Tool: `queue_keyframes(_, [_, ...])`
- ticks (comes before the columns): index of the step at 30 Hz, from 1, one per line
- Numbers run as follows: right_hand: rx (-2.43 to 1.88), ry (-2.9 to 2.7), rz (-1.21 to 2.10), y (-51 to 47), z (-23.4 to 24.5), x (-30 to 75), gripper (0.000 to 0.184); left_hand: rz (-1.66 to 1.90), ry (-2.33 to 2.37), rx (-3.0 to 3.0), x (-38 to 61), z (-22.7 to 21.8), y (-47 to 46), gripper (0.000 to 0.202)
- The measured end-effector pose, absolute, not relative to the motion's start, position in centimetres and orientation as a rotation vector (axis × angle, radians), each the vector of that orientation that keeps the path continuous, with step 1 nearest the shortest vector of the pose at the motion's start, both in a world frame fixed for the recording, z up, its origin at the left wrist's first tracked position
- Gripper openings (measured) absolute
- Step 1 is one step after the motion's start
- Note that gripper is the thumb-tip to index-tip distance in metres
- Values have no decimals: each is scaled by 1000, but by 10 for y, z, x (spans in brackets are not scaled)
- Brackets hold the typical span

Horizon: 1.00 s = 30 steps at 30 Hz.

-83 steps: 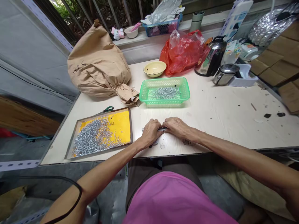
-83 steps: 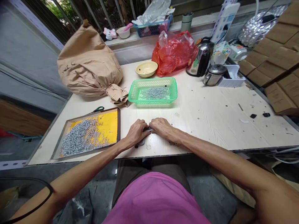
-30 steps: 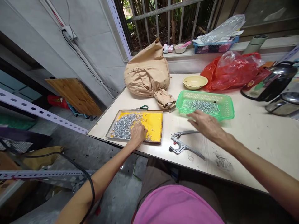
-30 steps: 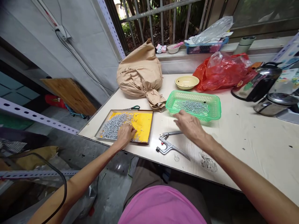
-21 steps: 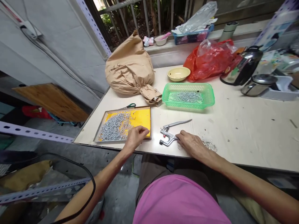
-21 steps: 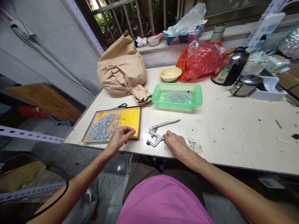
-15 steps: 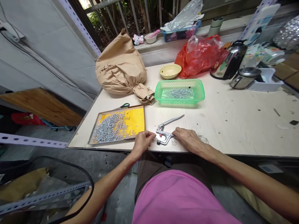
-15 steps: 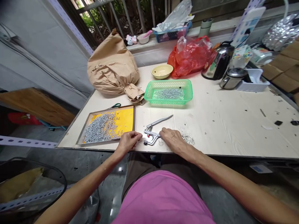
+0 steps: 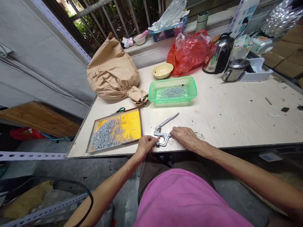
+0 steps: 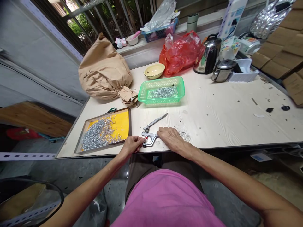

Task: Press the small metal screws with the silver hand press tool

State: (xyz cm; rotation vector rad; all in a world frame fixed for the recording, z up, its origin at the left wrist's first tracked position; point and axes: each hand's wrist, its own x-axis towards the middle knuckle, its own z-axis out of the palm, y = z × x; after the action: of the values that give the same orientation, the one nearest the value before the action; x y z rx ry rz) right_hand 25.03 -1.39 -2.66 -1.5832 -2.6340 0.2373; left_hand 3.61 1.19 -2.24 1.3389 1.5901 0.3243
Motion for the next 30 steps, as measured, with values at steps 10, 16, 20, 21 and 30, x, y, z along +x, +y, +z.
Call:
queue_keyframes(10, [-1562,-2615,261,-16,-27,251,17,83,1430,1280,32,-18,28,29])
queue_keyframes(16, [-1558,-2614,263,-16,-29,250,18,-33,1406,1443,30,-20,35,40])
queue_keyframes(20, [-1543,-2616,247,-16,-29,251,17,-80,1389,1376,32,-12,35,39])
queue_keyframes(21, [-1533,-2619,245,-16,-29,251,18,-85,1389,1342,33,-10,34,37])
queue_keyframes(30, [-1518,-2582,343,-19,-26,252,22,-85,1381,1285,33,-6,30,33])
